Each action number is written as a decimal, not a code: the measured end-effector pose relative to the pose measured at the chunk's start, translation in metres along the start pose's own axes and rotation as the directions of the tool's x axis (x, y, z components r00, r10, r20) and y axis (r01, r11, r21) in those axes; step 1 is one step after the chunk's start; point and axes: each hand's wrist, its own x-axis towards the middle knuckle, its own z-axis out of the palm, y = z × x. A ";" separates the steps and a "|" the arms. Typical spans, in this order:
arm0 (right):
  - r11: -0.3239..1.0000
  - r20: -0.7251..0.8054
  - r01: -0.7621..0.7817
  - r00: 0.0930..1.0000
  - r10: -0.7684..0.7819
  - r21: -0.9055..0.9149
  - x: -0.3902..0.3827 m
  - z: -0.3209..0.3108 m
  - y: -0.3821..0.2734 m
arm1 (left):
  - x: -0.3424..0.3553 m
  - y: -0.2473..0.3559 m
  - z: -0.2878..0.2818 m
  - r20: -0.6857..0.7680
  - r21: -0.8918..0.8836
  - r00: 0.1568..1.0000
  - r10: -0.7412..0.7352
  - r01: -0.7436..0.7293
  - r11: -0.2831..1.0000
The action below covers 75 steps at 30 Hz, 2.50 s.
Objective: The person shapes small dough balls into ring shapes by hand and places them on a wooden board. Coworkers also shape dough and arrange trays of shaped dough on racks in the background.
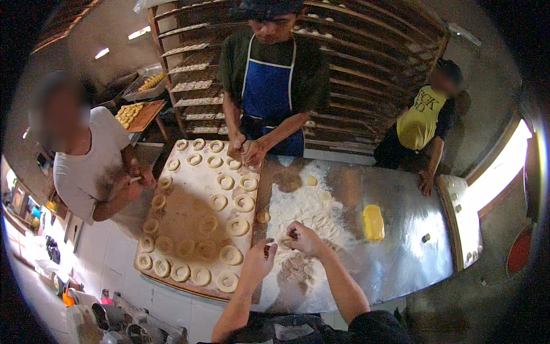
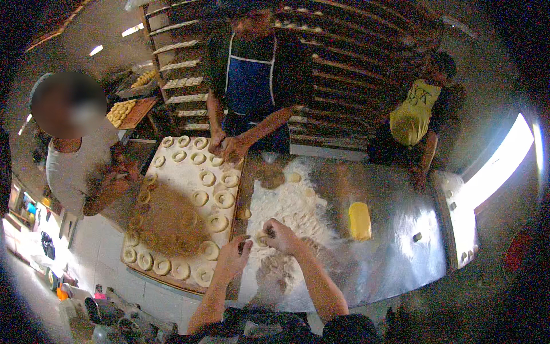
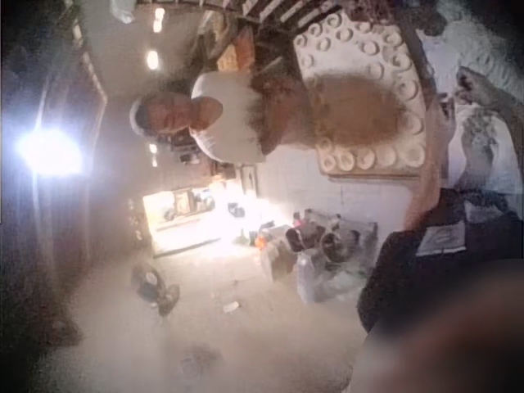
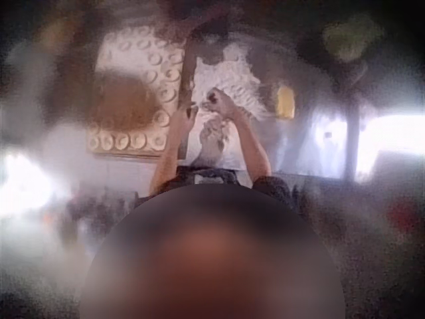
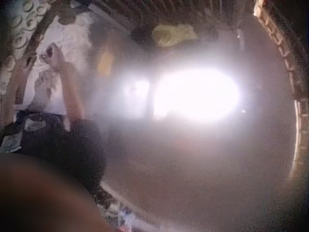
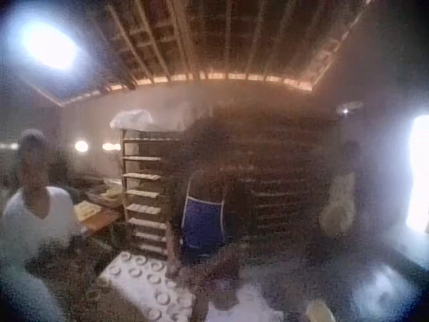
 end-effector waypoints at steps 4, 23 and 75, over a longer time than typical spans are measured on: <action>0.909 -0.064 0.112 0.993 -0.094 0.402 -0.052 -0.021 0.001 | -0.014 0.036 0.025 0.128 -0.423 0.986 -0.106 0.151 0.894; -0.017 0.039 -0.042 0.989 -0.146 0.999 -0.111 -0.028 0.039 | -0.065 0.078 0.109 -0.198 -0.757 0.980 -0.007 -0.148 0.636; 0.662 0.081 -0.032 0.996 -0.045 0.749 0.166 0.192 -0.119 | 0.063 -0.150 -0.136 -0.130 -0.156 0.964 -0.231 0.210 0.965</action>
